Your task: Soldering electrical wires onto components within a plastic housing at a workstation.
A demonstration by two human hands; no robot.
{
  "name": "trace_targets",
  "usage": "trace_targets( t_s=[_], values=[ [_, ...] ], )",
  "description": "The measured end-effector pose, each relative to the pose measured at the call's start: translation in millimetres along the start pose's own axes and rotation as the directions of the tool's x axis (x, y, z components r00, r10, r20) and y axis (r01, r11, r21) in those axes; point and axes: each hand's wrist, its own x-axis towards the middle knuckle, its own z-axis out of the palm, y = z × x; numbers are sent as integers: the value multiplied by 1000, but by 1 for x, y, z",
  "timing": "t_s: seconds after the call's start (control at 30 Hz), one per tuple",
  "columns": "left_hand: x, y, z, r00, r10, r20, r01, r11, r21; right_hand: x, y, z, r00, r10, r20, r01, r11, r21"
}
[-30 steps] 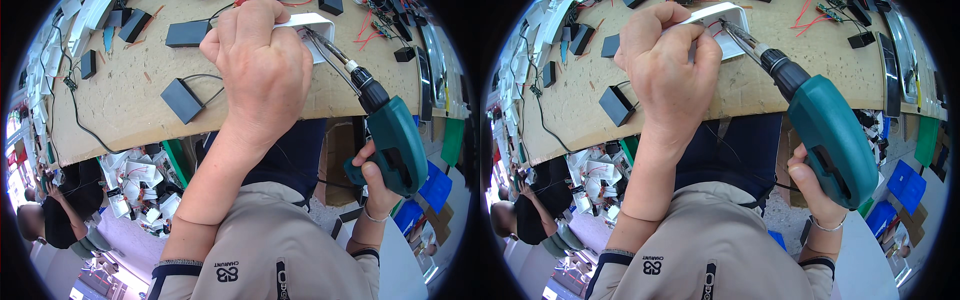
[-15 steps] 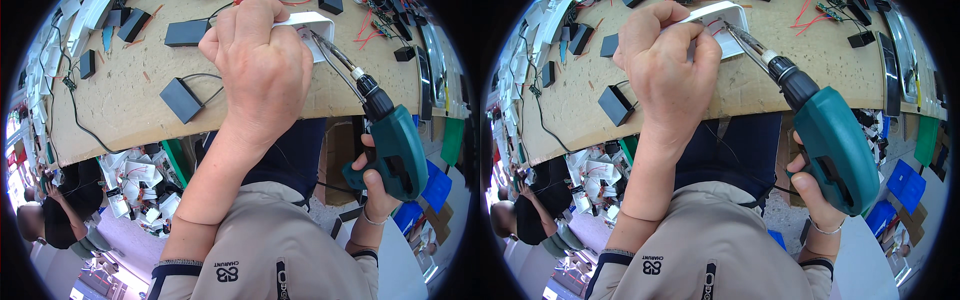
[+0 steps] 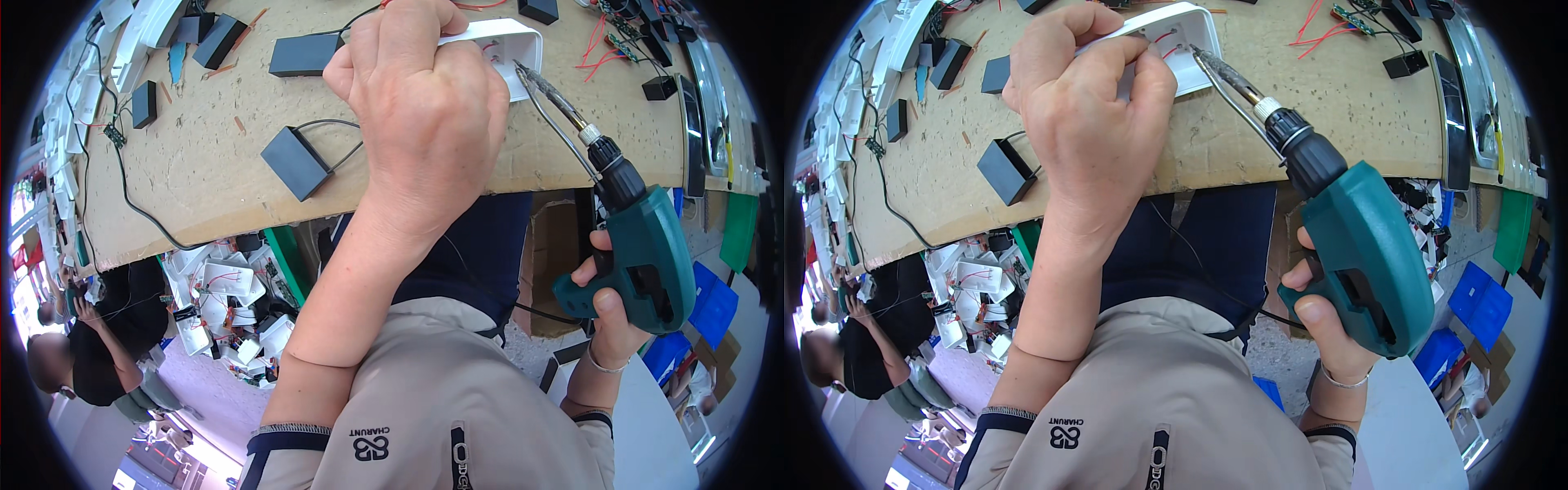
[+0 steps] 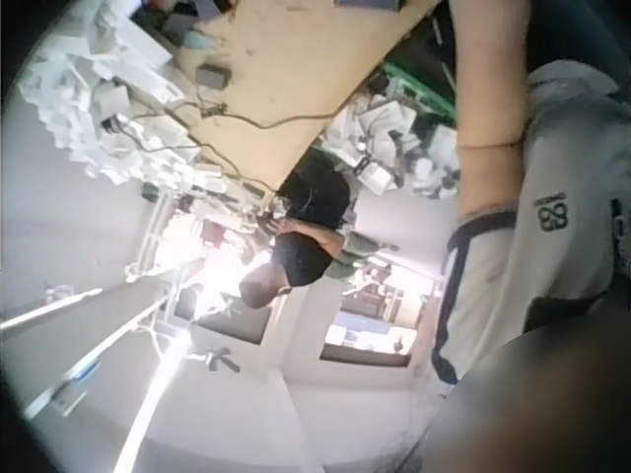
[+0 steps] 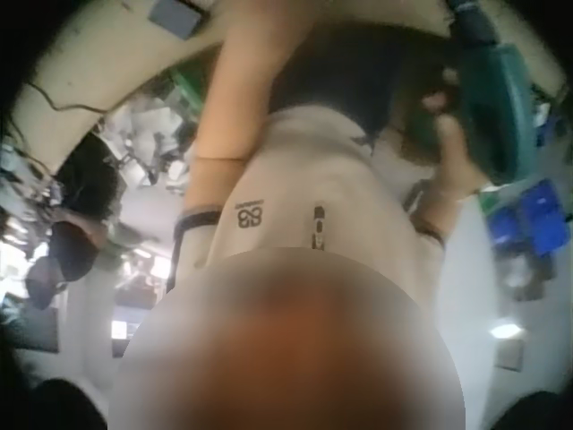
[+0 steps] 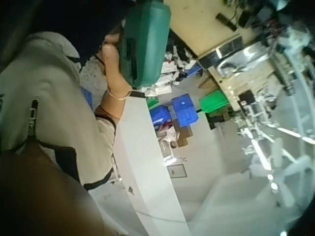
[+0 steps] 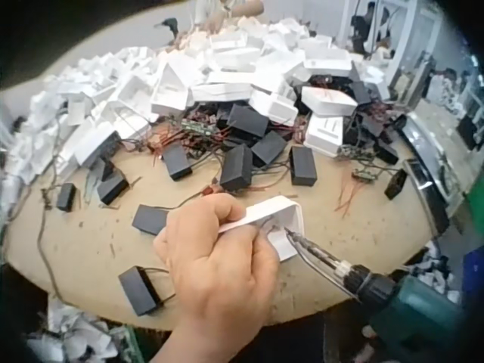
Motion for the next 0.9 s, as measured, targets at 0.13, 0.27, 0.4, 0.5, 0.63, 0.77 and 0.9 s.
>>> trace_targets(
  t_s=[0.13, 0.27, 0.4, 0.5, 0.63, 0.77, 0.9],
  values=[
    [1, 3, -2, 999, -28, 30, 28, 1000, 0, -3, 2, -1, 1000, 4, -5, -4, 1000, 26],
    [3, 5, -4, 997, -58, 55, 58, 998, 2, -4, 0, -1, 1000, -11, 6, 11, 999, 53],
    [4, 7, -7, 993, -85, 83, 85, 996, 5, -6, 3, -4, 1000, -28, -1, 28, 997, 74],
    [5, 6, -8, 991, -106, 86, 109, 994, -30, -7, 4, -5, 998, -53, -21, 55, 993, 108],
    [6, 7, -8, 987, -133, 90, 141, 986, -92, -8, 7, -7, 997, -64, -35, 68, 989, 131],
    [47, 35, -24, 507, -649, 567, 442, 761, 476, -9, 8, -10, 996, -77, -41, 82, 987, 141],
    [13, 8, -15, 945, -257, 204, 287, 948, -138, -8, 6, -13, 996, -75, -45, 80, 986, 144]
  ],
)
